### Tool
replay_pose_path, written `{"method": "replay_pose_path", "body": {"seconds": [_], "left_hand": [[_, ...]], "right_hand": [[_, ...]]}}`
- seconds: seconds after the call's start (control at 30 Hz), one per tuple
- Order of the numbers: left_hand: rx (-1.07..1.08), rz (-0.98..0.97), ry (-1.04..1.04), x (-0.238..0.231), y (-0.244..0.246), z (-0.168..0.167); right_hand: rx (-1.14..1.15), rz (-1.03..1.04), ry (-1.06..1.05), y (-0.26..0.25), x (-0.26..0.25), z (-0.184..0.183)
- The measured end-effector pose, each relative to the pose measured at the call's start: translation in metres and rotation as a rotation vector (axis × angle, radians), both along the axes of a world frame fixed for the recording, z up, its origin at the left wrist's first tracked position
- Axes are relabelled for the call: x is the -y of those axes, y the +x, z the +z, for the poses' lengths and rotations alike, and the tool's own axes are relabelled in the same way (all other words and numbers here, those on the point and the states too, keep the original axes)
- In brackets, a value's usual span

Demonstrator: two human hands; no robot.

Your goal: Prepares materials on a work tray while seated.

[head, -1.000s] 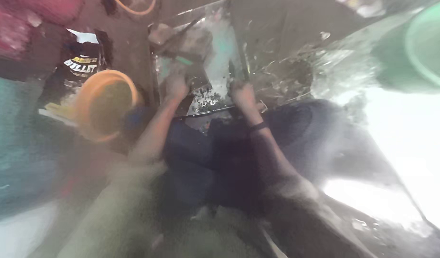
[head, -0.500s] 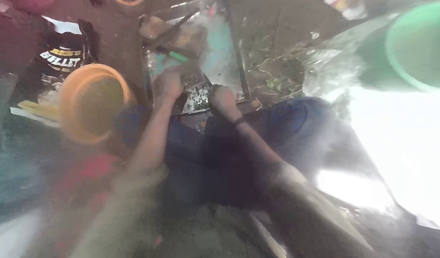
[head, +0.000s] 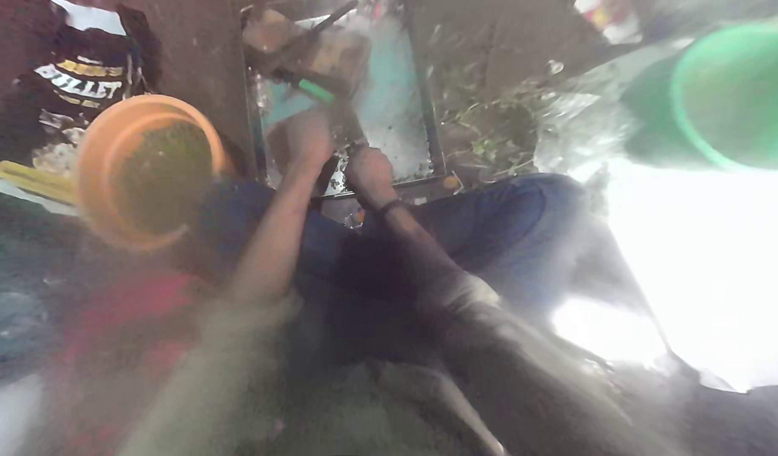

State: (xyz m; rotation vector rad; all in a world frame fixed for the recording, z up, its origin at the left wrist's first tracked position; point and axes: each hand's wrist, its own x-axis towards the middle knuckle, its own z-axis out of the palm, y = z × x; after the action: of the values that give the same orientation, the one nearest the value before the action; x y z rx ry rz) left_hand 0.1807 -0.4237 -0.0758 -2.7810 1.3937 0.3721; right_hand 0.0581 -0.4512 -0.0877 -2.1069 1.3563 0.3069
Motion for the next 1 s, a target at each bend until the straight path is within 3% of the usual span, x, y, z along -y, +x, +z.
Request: {"method": "replay_pose_path", "body": {"seconds": [0.37,0.77,1.0], "left_hand": [[0.006,0.066,0.035,0.006,-0.017,0.009],[-0.027,0.109,0.079,0.008,-0.022,0.012],[0.029,0.074,0.061,0.008,-0.019,0.006]], "right_hand": [[0.029,0.061,-0.028,0.0,0.011,0.011],[0.004,0.116,-0.081,0.014,0.0,-0.008],[0.017,0.145,-0.073,0.013,0.012,0.009]]}}
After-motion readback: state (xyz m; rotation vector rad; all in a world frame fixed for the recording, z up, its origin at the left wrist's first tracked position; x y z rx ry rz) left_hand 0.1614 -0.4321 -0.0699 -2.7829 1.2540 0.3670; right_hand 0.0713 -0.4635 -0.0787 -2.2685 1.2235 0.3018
